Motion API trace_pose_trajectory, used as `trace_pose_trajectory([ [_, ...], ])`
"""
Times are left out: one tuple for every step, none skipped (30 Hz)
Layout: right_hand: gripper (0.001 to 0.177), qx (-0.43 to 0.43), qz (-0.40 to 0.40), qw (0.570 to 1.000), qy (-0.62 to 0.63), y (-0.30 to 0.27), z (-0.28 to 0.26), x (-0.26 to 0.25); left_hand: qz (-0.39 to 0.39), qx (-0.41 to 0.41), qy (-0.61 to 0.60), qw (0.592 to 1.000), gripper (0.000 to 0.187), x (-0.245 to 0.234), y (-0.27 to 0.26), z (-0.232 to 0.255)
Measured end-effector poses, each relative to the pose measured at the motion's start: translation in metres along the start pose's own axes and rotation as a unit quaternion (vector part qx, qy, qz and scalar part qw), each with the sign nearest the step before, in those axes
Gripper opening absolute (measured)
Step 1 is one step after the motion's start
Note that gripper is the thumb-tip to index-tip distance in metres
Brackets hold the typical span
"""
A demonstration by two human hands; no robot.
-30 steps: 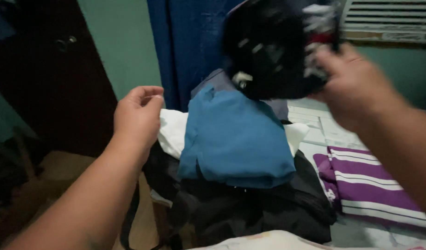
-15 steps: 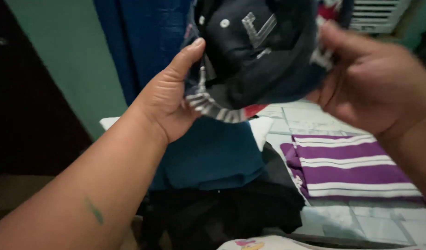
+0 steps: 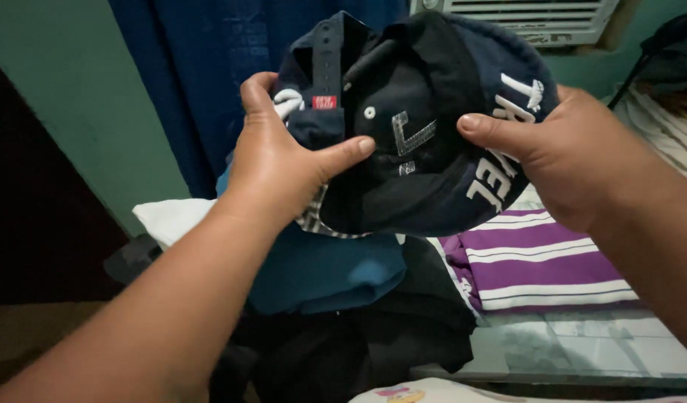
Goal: Packing items of clothing, a hat, and socks into bags.
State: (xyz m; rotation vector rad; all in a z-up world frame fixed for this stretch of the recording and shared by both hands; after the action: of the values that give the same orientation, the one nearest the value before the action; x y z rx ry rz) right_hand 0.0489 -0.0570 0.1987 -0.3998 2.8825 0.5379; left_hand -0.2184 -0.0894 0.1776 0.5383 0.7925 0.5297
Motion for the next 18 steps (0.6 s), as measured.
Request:
trace_pose_trajectory([
  [0.026,-0.001,-0.002,1.000,0.001,-0.005,-0.008,0.006,0.002,-0.001,0.002,1.000,0.120,-0.006,-0.003,0.009],
  [0.020,-0.051,-0.015,0.998,-0.045,-0.011,-0.022,0.014,0.001,-0.071,0.025,0.997,0.112,-0.011,-0.006,0.010],
  [0.014,-0.101,-0.028,0.990,-0.090,-0.018,-0.036,0.021,0.000,-0.140,0.048,0.989,0.106,-0.017,-0.010,0.011],
  [0.014,-0.102,-0.028,0.990,-0.089,-0.018,-0.038,0.022,0.001,-0.140,0.048,0.989,0.106,-0.018,-0.007,0.002],
  [0.011,-0.165,-0.042,0.975,-0.142,-0.021,-0.048,0.026,0.035,-0.178,0.022,0.983,0.103,-0.022,-0.006,-0.011],
  [0.008,-0.227,-0.057,0.953,-0.193,-0.024,-0.056,0.032,0.070,-0.217,-0.003,0.974,0.102,-0.028,-0.006,-0.025],
  [0.008,-0.229,-0.058,0.953,-0.192,-0.025,-0.058,0.033,0.073,-0.217,-0.002,0.973,0.102,-0.025,0.006,-0.053],
  [0.008,-0.246,-0.025,0.942,-0.225,-0.025,-0.063,0.033,0.111,-0.242,-0.148,0.953,0.087,-0.024,0.016,-0.086],
  [0.008,-0.263,0.009,0.930,-0.257,-0.026,-0.069,0.034,0.147,-0.259,-0.291,0.909,0.073,-0.023,0.026,-0.118],
  [0.008,-0.263,0.010,0.930,-0.256,-0.028,-0.067,0.033,0.146,-0.259,-0.290,0.910,0.073,-0.038,0.014,-0.091],
  [0.011,-0.258,0.051,0.924,-0.276,-0.029,-0.066,0.029,0.074,-0.292,-0.240,0.923,0.076,-0.045,0.001,-0.065],
  [0.014,-0.255,0.090,0.916,-0.296,-0.030,-0.065,0.026,0.004,-0.323,-0.187,0.928,0.079,-0.054,-0.013,-0.041],
  [0.014,-0.256,0.089,0.916,-0.294,-0.031,-0.060,0.027,0.007,-0.323,-0.186,0.928,0.079,-0.053,-0.014,-0.040],
  [0.014,-0.301,0.090,0.902,-0.298,-0.033,-0.060,0.030,0.031,-0.337,-0.275,0.900,0.069,-0.053,-0.018,-0.042],
  [0.015,-0.344,0.092,0.885,-0.300,-0.035,-0.060,0.033,0.054,-0.347,-0.362,0.863,0.061,-0.052,-0.021,-0.043],
  [0.015,-0.346,0.090,0.885,-0.297,-0.037,-0.061,0.038,0.058,-0.347,-0.360,0.864,0.061,-0.055,-0.026,-0.028],
  [0.015,-0.373,0.071,0.881,-0.282,-0.041,-0.063,0.045,0.093,-0.427,-0.402,0.804,0.063,-0.054,-0.040,-0.019],
  [0.014,-0.400,0.052,0.875,-0.266,-0.046,-0.065,0.053,0.131,-0.500,-0.439,0.735,0.072,-0.054,-0.056,-0.010],
])
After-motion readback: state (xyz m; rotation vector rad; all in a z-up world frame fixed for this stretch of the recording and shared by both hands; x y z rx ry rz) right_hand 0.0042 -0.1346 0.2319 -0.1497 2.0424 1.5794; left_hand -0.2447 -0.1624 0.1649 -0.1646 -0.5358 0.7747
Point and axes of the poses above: each hand's wrist, its own y-axis towards the middle knuckle, its own x-axis out of the palm, z = x × y, the point moved 6 cm from there along y, towards the middle knuckle, and after that the axes turned 1 degree about -z, right-handed, at the moved point
